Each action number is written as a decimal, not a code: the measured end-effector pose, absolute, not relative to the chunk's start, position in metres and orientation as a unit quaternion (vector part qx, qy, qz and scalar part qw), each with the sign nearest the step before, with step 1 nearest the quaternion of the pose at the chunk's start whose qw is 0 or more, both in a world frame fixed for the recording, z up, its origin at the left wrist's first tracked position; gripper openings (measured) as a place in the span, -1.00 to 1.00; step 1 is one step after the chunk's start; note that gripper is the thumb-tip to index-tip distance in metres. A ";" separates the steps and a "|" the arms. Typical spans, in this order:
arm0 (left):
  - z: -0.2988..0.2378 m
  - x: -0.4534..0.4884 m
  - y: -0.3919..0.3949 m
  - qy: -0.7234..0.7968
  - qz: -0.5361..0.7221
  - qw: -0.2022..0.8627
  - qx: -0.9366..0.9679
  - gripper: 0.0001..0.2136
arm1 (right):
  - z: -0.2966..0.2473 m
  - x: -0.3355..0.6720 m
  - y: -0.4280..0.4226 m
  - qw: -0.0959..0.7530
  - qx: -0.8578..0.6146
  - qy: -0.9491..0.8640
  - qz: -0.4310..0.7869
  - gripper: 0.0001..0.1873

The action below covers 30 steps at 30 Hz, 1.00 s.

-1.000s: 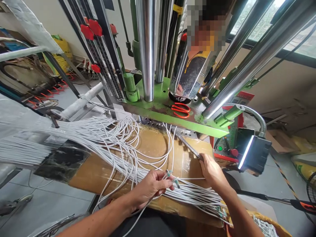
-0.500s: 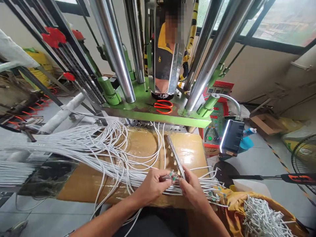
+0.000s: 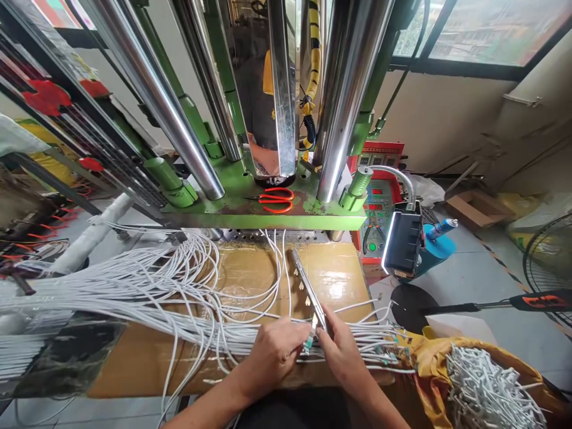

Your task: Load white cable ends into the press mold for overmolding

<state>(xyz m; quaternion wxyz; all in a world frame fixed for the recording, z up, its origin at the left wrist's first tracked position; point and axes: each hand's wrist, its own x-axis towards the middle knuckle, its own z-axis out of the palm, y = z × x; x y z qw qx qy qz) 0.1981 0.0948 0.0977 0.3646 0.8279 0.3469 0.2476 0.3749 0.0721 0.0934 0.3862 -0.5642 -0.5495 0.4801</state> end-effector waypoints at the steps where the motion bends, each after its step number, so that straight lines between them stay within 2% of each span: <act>1: 0.098 0.198 0.096 0.346 0.251 0.366 0.826 -0.72 | 0.093 0.375 0.072 0.384 -0.565 -0.557 0.473 -0.52; 4: 0.104 0.200 0.100 0.367 0.255 0.398 0.801 -0.75 | 0.096 0.374 0.072 0.378 -0.560 -0.569 0.468 -0.52; 9: 0.118 0.197 0.108 0.448 0.280 0.516 0.674 -0.75 | 0.103 0.375 0.071 0.357 -0.561 -0.543 0.513 -0.49; 13: 0.120 0.193 0.113 0.555 0.344 0.547 0.523 -0.75 | 0.105 0.375 0.072 0.354 -0.576 -0.533 0.510 -0.53; 16: 0.123 0.191 0.118 0.549 0.361 0.562 0.503 -0.76 | 0.105 0.375 0.074 0.357 -0.570 -0.522 0.525 -0.49; 23: 0.118 0.191 0.126 0.406 0.223 0.451 0.763 -0.77 | 0.103 0.376 0.074 0.367 -0.563 -0.507 0.541 -0.50; 30: 0.099 0.189 0.128 0.343 0.233 0.367 0.833 -0.57 | 0.103 0.376 0.075 0.369 -0.563 -0.506 0.539 -0.51</act>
